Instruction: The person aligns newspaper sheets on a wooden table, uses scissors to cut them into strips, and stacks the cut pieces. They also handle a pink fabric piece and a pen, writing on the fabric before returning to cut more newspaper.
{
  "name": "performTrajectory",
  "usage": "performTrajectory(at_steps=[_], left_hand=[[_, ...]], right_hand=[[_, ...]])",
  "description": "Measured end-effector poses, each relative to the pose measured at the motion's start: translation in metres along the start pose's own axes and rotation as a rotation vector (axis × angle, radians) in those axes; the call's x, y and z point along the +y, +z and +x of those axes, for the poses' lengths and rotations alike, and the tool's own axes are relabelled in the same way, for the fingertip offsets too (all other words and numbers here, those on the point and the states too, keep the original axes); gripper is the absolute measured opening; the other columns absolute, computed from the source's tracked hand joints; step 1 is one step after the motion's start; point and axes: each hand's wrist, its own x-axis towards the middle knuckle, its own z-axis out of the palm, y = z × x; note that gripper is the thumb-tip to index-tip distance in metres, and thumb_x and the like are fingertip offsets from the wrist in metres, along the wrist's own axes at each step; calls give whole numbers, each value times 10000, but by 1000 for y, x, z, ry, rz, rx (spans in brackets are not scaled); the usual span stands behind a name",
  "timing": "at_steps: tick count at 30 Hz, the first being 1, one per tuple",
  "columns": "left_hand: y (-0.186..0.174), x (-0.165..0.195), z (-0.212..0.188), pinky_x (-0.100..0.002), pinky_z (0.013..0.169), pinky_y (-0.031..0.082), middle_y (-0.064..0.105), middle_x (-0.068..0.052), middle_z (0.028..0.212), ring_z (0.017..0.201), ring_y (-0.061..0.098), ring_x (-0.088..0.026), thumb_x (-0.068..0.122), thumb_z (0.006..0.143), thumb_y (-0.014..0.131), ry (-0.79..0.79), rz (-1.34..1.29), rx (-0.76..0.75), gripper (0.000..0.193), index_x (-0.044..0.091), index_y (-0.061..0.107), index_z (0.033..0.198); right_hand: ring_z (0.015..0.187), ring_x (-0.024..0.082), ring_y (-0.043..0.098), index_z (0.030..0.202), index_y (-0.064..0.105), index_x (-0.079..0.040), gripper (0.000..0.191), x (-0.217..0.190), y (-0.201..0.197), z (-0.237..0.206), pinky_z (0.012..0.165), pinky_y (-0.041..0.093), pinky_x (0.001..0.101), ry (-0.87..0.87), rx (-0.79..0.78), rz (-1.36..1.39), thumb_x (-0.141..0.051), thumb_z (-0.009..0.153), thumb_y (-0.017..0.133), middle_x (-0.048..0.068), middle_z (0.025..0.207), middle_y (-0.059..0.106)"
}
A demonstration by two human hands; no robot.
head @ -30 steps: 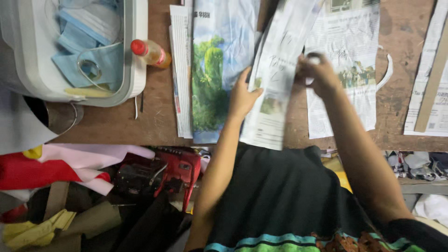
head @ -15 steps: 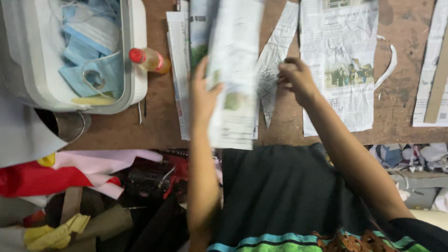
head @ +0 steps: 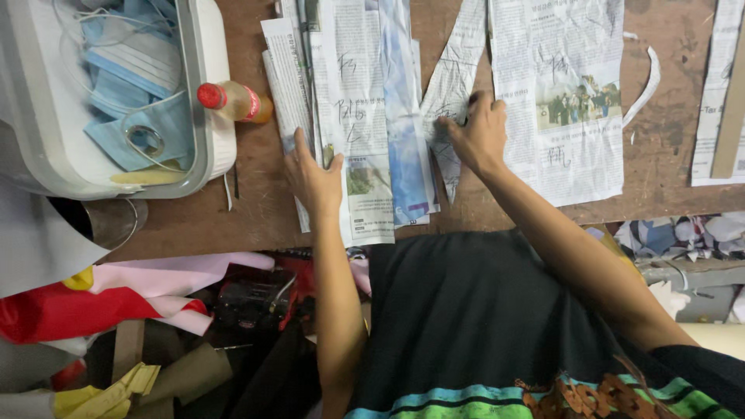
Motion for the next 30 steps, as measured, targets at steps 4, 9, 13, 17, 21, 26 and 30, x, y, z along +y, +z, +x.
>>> performTrajectory(at_steps=[4, 9, 13, 17, 21, 26, 30], left_hand=[[-9, 17, 1, -619, 975, 401, 475, -211, 1398, 1279, 453, -429, 325, 699, 932, -70, 100, 114, 1014, 176, 387, 1542], [-21, 21, 5, -645, 981, 389, 480, -206, 1397, 1306, 437, -420, 477, 698, 921, -148, 144, 84, 1019, 156, 400, 1513], [-11, 27, 3, -644, 1014, 362, 481, -207, 1413, 1332, 411, -413, 525, 696, 910, -157, 259, 45, 966, 156, 448, 1460], [7, 40, -1, -606, 1051, 396, 547, -190, 1364, 1318, 479, -385, 427, 735, 886, -150, 206, -9, 921, 134, 449, 1492], [7, 47, 1, -599, 1003, 435, 605, -181, 1309, 1267, 535, -399, 275, 750, 847, -30, 133, 97, 763, 84, 502, 1403], [-17, 61, 4, -582, 912, 452, 646, -102, 1177, 1182, 579, -352, 190, 878, 766, -62, 141, 15, 312, 106, 668, 1161], [-40, 81, -3, -495, 859, 492, 577, -121, 1087, 1079, 575, -348, 166, 897, 750, 136, 39, 147, 157, 80, 695, 1016]], right_hand=[[898, 306, 635, 1038, 648, -10, 234, -1, 7, 16, 799, 547, 399, -44, 23, 165, -85, 857, 777, 210, 1051, 616], [826, 179, 614, 1040, 606, 35, 164, 19, -20, 36, 678, 525, 304, -56, 55, 490, -12, 944, 730, 134, 922, 661], [877, 141, 632, 1307, 538, 23, 320, 19, -39, 30, 735, 526, 278, 134, -172, 1049, -16, 1008, 647, 115, 1028, 686], [995, 187, 663, 1489, 407, 21, 553, -8, -36, 11, 870, 561, 304, 169, -383, 1228, 13, 970, 598, 160, 1162, 656], [1083, 244, 653, 1541, 351, 40, 614, -32, -30, -11, 964, 559, 363, 213, -511, 1151, -5, 973, 581, 214, 1231, 595], [1120, 227, 610, 1553, 320, 8, 632, -57, -23, -26, 960, 534, 359, 229, -582, 1199, -20, 974, 573, 159, 1268, 593], [1132, 199, 598, 1535, 372, 4, 593, -80, -11, -33, 982, 506, 333, 165, -691, 1339, 14, 982, 585, 136, 1269, 615]])
